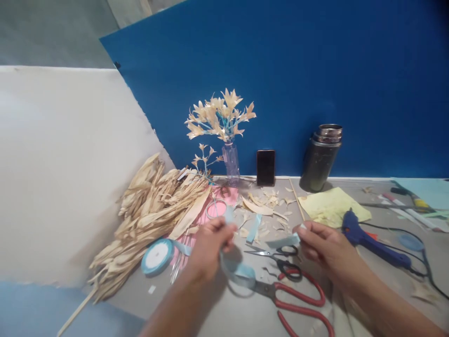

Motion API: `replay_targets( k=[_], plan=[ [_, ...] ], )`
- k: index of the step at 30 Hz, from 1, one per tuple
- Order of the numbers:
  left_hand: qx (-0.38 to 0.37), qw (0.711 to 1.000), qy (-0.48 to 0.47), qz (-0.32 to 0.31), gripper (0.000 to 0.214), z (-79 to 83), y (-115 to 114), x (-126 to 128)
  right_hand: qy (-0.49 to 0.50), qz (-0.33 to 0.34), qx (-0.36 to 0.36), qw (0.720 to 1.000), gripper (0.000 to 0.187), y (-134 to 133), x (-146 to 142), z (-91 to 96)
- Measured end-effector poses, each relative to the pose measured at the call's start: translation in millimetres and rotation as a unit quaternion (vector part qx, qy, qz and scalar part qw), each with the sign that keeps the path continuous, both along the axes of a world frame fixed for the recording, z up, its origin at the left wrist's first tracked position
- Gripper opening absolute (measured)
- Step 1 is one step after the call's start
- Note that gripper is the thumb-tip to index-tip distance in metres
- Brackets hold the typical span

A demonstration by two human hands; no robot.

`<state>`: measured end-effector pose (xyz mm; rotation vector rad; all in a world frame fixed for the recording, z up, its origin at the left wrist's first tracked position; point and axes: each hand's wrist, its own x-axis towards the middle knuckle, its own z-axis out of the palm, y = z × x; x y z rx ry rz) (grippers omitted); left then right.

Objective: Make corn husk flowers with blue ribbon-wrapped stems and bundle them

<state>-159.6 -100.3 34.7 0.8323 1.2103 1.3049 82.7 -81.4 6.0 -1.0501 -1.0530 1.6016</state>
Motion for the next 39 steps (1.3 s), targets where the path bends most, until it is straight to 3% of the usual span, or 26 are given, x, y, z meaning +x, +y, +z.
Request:
replay_targets(
  k=[1, 4, 6, 8, 11, 12, 13, 15, 16, 18, 21, 24, 28, 33, 37, 39],
  plan=[
    [0.014, 0.999, 0.023, 0.031, 0.037, 9.5, 7, -18, 0.013, -0.014, 0.001, 1.0, 0.044, 3, 3, 1.0],
    [0.045, 0.994, 0.09, 0.033, 0.035, 35.2, 29, -68, 0.023, -0.023, 0.002, 0.999, 0.044, 10, 9, 1.8],
    [0.064, 0.97, 0.222, 0.069, 0.029, 45.8, 42, -94, 0.0, -0.007, 0.005, 1.0, 0.044, 10, 9, 1.5],
    [0.107, 0.904, 0.391, 0.138, 0.022, 50.0, 51, -108, -0.036, 0.006, 0.009, 0.999, 0.045, 9, 8, 1.4],
    [0.186, 0.767, 0.563, 0.248, 0.021, 45.4, 53, -101, -0.092, 0.021, 0.009, 0.995, 0.048, 7, 6, 1.8],
    [0.194, 0.754, 0.578, 0.246, 0.016, 41.5, 51, -90, -0.109, 0.024, 0.009, 0.994, 0.049, 7, 6, 1.7],
    [0.184, 0.774, 0.571, 0.203, 0.013, 36.8, 48, -75, -0.123, 0.025, 0.011, 0.992, 0.048, 7, 6, 1.3],
    [0.12, 0.871, 0.477, 0.016, 0.018, 26.4, 42, -38, -0.143, 0.026, 0.023, 0.989, 0.045, 9, 7, -0.1],
    [0.082, 0.902, 0.418, -0.064, 0.02, 21.2, 38, -18, -0.15, 0.028, 0.029, 0.988, 0.043, 9, 7, -0.9],
    [0.072, 0.917, 0.348, -0.183, 0.025, 11.7, 31, 18, -0.166, 0.035, 0.045, 0.984, 0.039, 10, 6, -1.6],
    [0.069, 0.926, 0.249, -0.276, 0.019, -1.8, 22, 55, -0.223, 0.04, 0.115, 0.967, 0.032, 7, 2, -0.4],
    [0.056, 0.945, 0.187, -0.263, 0.022, -17.9, 19, 68, -0.278, 0.041, 0.178, 0.943, 0.031, 2, -3, 0.1],
    [0.033, 0.967, 0.103, -0.23, 0.018, -39.7, 22, 68, -0.307, 0.049, 0.188, 0.932, 0.037, -2, -6, -4.3],
    [0.006, 0.972, 0.095, -0.214, 0.028, -46.2, 18, 70, -0.381, 0.017, 0.224, 0.897, 0.033, 0, -8, -9.7],
    [0.043, 0.971, 0.152, -0.179, 0.066, -45.2, 8, 76, -0.348, 0.002, 0.177, 0.921, 0.03, 3, -9, -9.8],
    [0.046, 0.968, 0.169, -0.182, 0.063, -46.9, 5, 77, -0.317, 0.003, 0.146, 0.937, 0.032, 8, -4, -8.2]
  ],
)
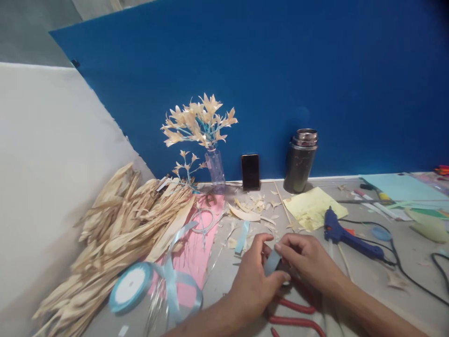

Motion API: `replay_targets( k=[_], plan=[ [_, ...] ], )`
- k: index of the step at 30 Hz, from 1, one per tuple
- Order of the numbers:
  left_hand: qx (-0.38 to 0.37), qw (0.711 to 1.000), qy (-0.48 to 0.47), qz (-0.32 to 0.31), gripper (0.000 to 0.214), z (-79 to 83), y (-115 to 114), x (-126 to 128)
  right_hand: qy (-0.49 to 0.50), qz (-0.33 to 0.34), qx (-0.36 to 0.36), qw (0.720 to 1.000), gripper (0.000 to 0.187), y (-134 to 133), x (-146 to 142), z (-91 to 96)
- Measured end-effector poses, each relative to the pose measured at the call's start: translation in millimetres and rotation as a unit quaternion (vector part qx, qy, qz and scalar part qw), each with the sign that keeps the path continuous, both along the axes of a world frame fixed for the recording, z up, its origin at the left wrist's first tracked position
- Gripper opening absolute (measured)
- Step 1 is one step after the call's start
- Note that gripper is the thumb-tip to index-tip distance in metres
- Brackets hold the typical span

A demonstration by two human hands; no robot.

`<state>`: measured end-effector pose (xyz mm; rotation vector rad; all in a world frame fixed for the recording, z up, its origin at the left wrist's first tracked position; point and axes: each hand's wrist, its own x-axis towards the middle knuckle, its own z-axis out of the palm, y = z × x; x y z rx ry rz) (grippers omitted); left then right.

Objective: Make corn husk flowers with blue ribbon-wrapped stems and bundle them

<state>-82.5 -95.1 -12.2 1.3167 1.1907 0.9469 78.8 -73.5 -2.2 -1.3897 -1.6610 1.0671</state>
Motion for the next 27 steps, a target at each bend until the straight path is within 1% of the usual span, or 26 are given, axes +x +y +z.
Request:
replay_targets(
  k=[2, 4, 5, 6, 8, 9, 11, 14, 17, 19, 23, 27],
  plan=[
    [-0.033, 0.999, -0.017, -0.002, 0.051, -1.6, 2, -1, 0.01, -0.033, -0.005, 0.999, 0.034, 8, 10, 2.5],
    [-0.089, 0.994, -0.064, 0.007, 0.04, -2.0, 8, -4, -0.027, -0.109, 0.022, 0.993, 0.033, 18, 23, 5.4],
    [-0.108, 0.99, -0.088, 0.017, 0.036, -1.6, 12, -6, -0.061, -0.134, 0.031, 0.989, 0.032, 23, 29, 6.8],
    [-0.115, 0.987, -0.105, 0.03, 0.032, -1.2, 16, -9, -0.117, -0.134, 0.039, 0.983, 0.03, 28, 33, 7.9],
    [-0.098, 0.987, -0.116, 0.052, 0.028, -0.7, 24, -12, -0.242, -0.09, 0.037, 0.965, 0.025, 35, 36, 9.3],
    [-0.081, 0.989, -0.107, 0.058, 0.027, -1.0, 27, -13, -0.283, -0.066, 0.032, 0.956, 0.023, 36, 33, 9.6],
    [-0.047, 0.994, -0.082, 0.06, 0.026, -2.7, 30, -14, -0.338, -0.029, 0.019, 0.94, 0.018, 37, 23, 9.6],
    [0.021, 0.997, -0.028, 0.068, 0.025, -5.9, 31, -15, -0.394, -0.004, 0.018, 0.919, 0.022, 35, 3, 8.8],
    [0.077, 0.991, 0.046, 0.103, 0.03, -6.5, 28, -16, -0.426, 0.009, 0.014, 0.905, 0.022, 36, -8, 6.9],
    [0.089, 0.986, 0.076, 0.119, 0.031, -5.3, 26, -17, -0.432, 0.012, 0.004, 0.902, 0.022, 38, -9, 4.7],
    [0.088, 0.986, 0.076, 0.119, 0.027, -2.8, 24, -17, -0.434, 0.005, -0.016, 0.901, 0.023, 37, -6, 0.3],
    [0.084, 0.989, 0.072, 0.103, 0.023, -3.1, 23, -15, -0.436, -0.009, -0.013, 0.9, 0.022, 33, -4, 1.6]
  ],
)
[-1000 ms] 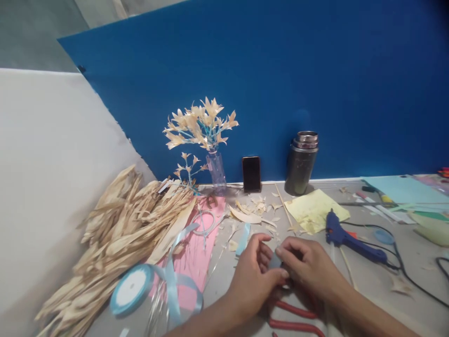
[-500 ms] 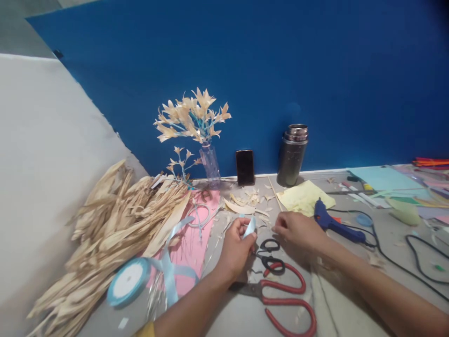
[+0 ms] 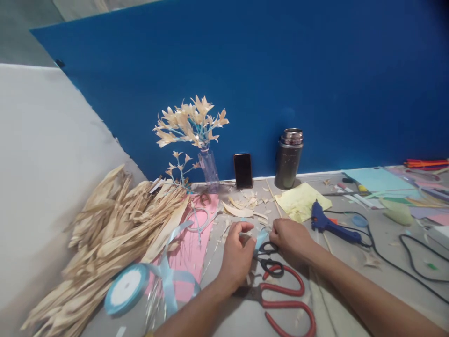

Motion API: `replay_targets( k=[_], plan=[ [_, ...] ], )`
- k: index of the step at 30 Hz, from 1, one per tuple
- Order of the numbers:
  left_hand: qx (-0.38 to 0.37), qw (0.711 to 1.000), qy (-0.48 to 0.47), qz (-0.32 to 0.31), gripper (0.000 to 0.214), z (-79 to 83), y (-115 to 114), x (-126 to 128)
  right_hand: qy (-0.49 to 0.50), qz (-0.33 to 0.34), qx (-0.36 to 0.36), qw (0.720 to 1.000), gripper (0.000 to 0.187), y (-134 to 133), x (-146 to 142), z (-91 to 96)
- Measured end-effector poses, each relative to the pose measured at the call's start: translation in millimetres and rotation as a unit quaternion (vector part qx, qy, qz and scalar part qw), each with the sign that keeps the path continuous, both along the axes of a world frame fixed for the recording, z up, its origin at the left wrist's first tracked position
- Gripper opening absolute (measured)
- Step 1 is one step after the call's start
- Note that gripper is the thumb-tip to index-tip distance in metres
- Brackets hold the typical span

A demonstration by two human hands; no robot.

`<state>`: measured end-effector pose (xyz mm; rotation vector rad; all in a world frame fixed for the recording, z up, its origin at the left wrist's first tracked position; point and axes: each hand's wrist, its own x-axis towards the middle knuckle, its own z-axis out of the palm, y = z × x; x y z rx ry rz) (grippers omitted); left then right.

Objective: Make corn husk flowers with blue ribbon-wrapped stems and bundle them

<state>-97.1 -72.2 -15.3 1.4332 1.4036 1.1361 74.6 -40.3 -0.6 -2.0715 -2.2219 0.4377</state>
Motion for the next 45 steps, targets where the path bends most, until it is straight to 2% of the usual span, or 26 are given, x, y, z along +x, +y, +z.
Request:
replay_targets(
  k=[3, 7, 10, 12, 16, 19, 22, 24, 26, 27, 30, 33, 34, 37, 39, 41, 45],
  plan=[
    [-0.004, 1.0, -0.002, -0.006, 0.02, -1.8, 1, 1, 0.003, -0.025, 0.018, 1.0, 0.027, 8, 7, 7.5],
    [0.0, 1.0, -0.015, -0.02, 0.014, -2.6, 1, 1, 0.018, -0.04, 0.01, 0.999, 0.027, 37, 15, 16.7],
    [0.002, 0.999, -0.027, -0.023, 0.01, -1.1, 0, 1, 0.033, -0.045, -0.013, 0.998, 0.019, 60, 11, 13.2],
    [-0.003, 0.999, -0.042, -0.021, 0.008, -0.2, 0, 0, 0.051, -0.053, -0.027, 0.997, 0.021, 70, 5, 7.4],
    [-0.025, 0.997, -0.07, -0.007, 0.009, 2.1, 4, -3, 0.126, -0.059, -0.015, 0.99, 0.021, 77, 4, 5.9],
    [-0.061, 0.99, -0.125, -0.006, 0.011, 10.5, 6, -4, 0.217, -0.034, 0.045, 0.975, 0.025, 66, 11, 20.2],
    [-0.084, 0.982, -0.165, -0.027, 0.015, 25.9, 3, 1, 0.301, 0.005, 0.105, 0.948, 0.023, 41, 12, 36.5],
    [-0.077, 0.982, -0.164, -0.052, 0.02, 36.1, 0, 8, 0.346, 0.033, 0.124, 0.929, 0.022, 18, 6, 41.6],
    [-0.055, 0.982, -0.161, -0.078, 0.023, 42.6, -3, 17, 0.427, 0.061, 0.143, 0.891, 0.017, -4, -1, 42.1],
    [-0.042, 0.982, -0.158, -0.09, 0.022, 44.2, -4, 22, 0.427, 0.059, 0.164, 0.887, 0.015, -14, -4, 41.6],
    [0.005, 0.985, -0.134, -0.113, 0.015, 43.5, -3, 31, 0.369, 0.063, 0.233, 0.898, 0.014, -32, 0, 42.0],
    [0.058, 0.989, -0.082, -0.105, 0.009, 40.6, 3, 34, 0.266, 0.073, 0.247, 0.929, 0.018, -38, 34, 44.8],
    [0.069, 0.99, -0.065, -0.1, 0.008, 40.1, 5, 33, 0.221, 0.056, 0.248, 0.942, 0.022, -38, 51, 44.2],
    [0.053, 0.993, -0.061, -0.091, 0.009, 39.8, 12, 33, 0.107, -0.061, 0.251, 0.96, 0.024, -36, 106, 34.1],
    [0.022, 0.992, -0.085, -0.086, 0.013, 40.6, 15, 34, 0.057, -0.102, 0.231, 0.966, 0.031, -35, 136, 21.8],
    [-0.003, 0.99, -0.112, -0.088, 0.02, 42.5, 18, 34, 0.005, -0.089, 0.196, 0.976, 0.035, -33, 153, 9.2],
    [-0.01, 0.986, -0.143, -0.09, 0.025, 49.0, 22, 29, -0.05, -0.048, 0.137, 0.988, 0.032, -28, 156, -5.6]
  ],
)
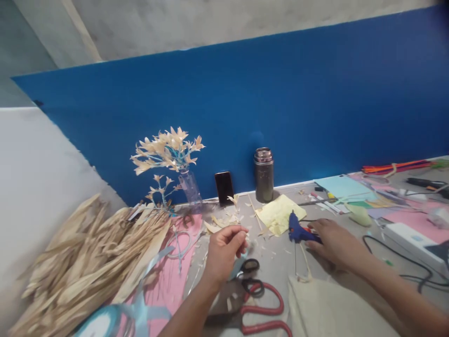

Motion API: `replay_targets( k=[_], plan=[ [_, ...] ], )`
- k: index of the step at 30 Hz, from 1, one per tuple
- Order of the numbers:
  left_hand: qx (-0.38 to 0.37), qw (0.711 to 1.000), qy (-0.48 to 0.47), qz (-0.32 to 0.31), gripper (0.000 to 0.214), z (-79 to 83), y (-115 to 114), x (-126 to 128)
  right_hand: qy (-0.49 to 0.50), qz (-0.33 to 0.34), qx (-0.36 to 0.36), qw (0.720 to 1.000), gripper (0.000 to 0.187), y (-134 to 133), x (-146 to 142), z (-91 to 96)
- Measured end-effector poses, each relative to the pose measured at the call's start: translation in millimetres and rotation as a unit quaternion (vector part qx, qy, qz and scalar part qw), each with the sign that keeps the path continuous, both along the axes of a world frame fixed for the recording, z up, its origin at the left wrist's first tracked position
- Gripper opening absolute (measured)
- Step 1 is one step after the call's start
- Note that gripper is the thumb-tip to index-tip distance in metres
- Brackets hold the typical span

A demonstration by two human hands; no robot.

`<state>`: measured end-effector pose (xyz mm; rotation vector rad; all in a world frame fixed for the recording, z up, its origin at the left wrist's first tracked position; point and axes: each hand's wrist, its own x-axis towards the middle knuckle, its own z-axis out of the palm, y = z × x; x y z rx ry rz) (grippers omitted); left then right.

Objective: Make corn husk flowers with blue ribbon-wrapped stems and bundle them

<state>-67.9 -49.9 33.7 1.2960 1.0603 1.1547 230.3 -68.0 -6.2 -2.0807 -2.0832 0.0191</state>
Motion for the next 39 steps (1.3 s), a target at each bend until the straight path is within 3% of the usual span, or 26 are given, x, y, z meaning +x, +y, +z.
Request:
replay_targets(
  k=[5, 10, 16, 20, 22, 24, 28, 31, 33, 34, 35, 36, 39],
  plan=[
    [-0.003, 1.0, 0.014, -0.003, 0.026, 2.1, 7, -4, -0.026, 0.008, -0.006, 1.0, 0.031, 6, -7, -5.3],
    [-0.024, 0.996, 0.085, -0.018, 0.024, -12.1, 33, 18, -0.016, 0.011, -0.001, 1.0, 0.031, 9, -3, -13.2],
    [-0.081, 0.99, 0.096, -0.058, 0.019, -33.7, 84, 58, 0.06, 0.024, 0.017, 0.998, 0.029, 9, 2, -19.9],
    [-0.125, 0.986, 0.1, -0.056, 0.021, -46.0, 105, 68, 0.174, 0.01, 0.031, 0.984, 0.03, 8, 8, -23.6],
    [-0.134, 0.984, 0.103, -0.055, 0.021, -50.5, 110, 69, 0.301, -0.011, 0.042, 0.953, 0.027, 8, 14, -22.4],
    [-0.135, 0.984, 0.107, -0.053, 0.02, -52.8, 112, 69, 0.427, -0.034, 0.047, 0.902, 0.027, 8, 20, -19.3],
    [-0.122, 0.986, 0.102, -0.048, 0.021, -48.1, 107, 70, 0.581, -0.056, 0.062, 0.809, 0.034, 8, 30, -11.2],
    [-0.094, 0.992, 0.071, -0.04, 0.025, -36.6, 88, 63, 0.688, -0.049, 0.061, 0.721, 0.039, 5, 27, -1.5],
    [-0.078, 0.995, 0.046, -0.047, 0.03, -28.8, 69, 52, 0.755, -0.015, 0.043, 0.654, 0.039, 0, 20, 8.2],
    [-0.074, 0.995, 0.034, -0.056, 0.033, -25.7, 59, 46, 0.772, 0.003, 0.035, 0.634, 0.037, -2, 15, 13.9],
    [-0.077, 0.995, 0.019, -0.066, 0.035, -23.4, 48, 39, 0.774, 0.024, 0.027, 0.632, 0.038, -4, 10, 19.9],
    [-0.088, 0.993, -0.013, -0.077, 0.037, -21.9, 38, 33, 0.76, 0.049, 0.022, 0.647, 0.04, -6, 4, 25.8],
    [-0.105, 0.99, -0.077, -0.059, 0.04, -20.7, 17, 20, 0.653, 0.145, -0.009, 0.744, 0.045, -8, -16, 39.1]
  ],
)
